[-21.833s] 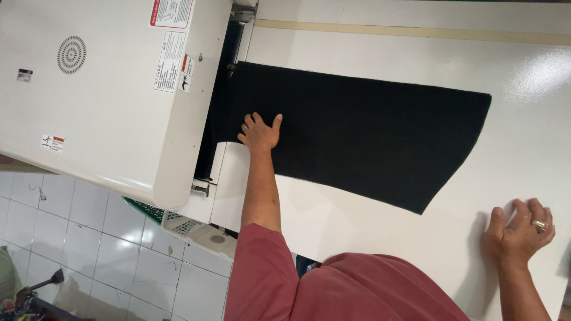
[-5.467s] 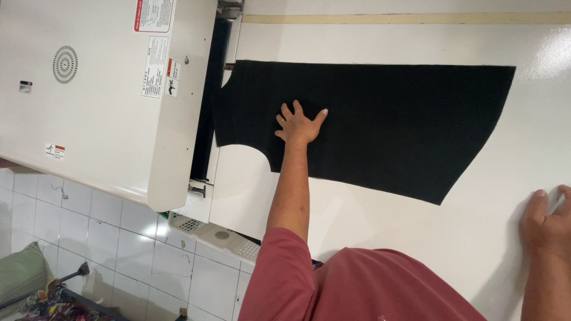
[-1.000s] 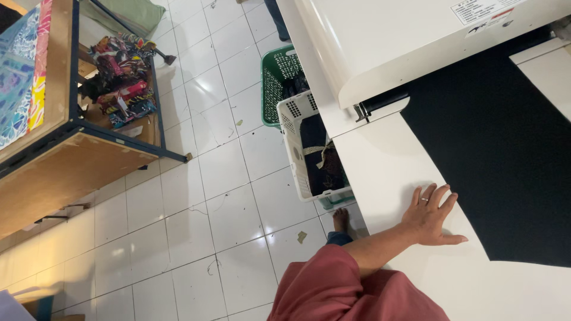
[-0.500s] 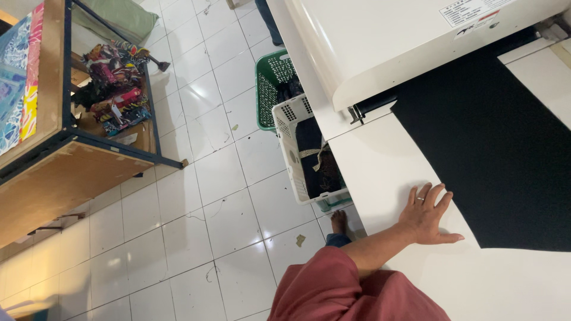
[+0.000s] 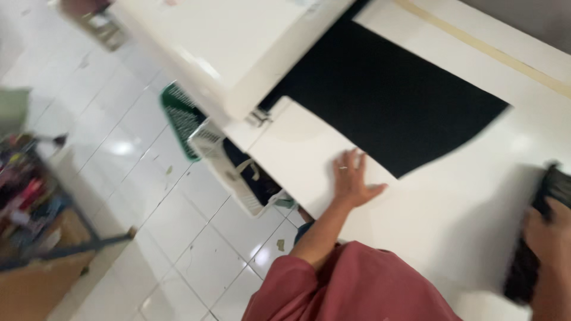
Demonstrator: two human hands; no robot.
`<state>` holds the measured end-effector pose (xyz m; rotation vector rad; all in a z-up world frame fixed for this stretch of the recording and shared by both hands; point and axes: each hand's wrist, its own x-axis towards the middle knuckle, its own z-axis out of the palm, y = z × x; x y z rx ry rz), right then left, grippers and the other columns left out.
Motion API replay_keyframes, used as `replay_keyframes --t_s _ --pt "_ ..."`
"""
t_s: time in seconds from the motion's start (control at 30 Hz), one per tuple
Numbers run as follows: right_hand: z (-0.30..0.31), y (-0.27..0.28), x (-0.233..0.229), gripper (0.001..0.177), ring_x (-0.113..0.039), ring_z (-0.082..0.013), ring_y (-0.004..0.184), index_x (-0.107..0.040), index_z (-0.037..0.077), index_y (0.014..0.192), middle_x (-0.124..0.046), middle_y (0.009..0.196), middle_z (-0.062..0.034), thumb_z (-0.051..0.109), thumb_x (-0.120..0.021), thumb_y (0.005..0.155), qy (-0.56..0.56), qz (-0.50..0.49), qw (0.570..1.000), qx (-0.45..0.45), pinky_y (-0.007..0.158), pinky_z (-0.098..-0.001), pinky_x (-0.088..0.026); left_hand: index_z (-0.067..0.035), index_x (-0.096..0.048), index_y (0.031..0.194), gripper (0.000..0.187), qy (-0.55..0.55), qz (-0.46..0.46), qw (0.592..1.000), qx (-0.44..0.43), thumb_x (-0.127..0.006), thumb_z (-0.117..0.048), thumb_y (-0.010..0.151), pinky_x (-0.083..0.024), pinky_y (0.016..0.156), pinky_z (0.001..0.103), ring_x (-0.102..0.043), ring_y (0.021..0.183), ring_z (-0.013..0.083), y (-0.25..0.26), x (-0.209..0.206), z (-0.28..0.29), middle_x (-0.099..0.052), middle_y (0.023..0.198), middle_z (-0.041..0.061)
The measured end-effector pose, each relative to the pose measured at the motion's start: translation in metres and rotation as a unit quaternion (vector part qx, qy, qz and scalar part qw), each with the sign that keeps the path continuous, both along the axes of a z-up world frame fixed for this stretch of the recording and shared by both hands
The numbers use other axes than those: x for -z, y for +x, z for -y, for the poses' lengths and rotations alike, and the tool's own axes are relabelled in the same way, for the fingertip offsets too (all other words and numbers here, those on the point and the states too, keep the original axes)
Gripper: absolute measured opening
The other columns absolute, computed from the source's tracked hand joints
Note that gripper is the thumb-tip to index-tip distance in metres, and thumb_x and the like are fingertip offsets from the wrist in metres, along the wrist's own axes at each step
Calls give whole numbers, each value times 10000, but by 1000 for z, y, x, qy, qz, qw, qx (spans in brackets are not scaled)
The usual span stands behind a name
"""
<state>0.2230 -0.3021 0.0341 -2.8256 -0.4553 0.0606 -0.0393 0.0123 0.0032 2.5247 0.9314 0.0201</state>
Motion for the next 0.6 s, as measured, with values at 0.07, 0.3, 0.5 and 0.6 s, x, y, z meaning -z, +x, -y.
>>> replay_keyframes --t_s 0.07,0.3,0.5,0.6 --pt "13 1 -2 572 -700 -389 1041 -634 56 1482 -713 1180 -240 330 -729 989 18 -43 999 -26 885 -485 -555 -8 -342 1534 1075 0 6 1000 -2 -675 -710 791 -99 1188 654 -162 1503 432 -3 -4 0 -210 1606 258" --pt "85 -1 -23 363 -730 -258 996 -746 72 1223 -754 1087 -153 349 -733 988 150 -50 984 84 884 -368 -562 5 -316 1506 1096 52 1 999 14 -717 -689 757 -76 1156 688 -116 1469 461 4 -8 2 -189 1552 248" --pt "198 17 -28 356 -699 -346 1008 -767 45 1162 -747 1068 -186 352 -755 980 61 34 976 207 889 -441 -526 5 -314 1508 1096 78 28 996 27 -714 -673 746 -93 1136 704 -130 1453 465 3 3 0 -212 1521 259" --pt "245 25 -2 452 -694 -361 1031 -739 16 1149 -732 1079 -224 441 -697 1002 87 -40 951 293 941 -437 -518 10 -318 1517 1087 92 36 995 33 -708 -679 771 -104 1145 703 -141 1463 457 2 8 0 -218 1527 258"
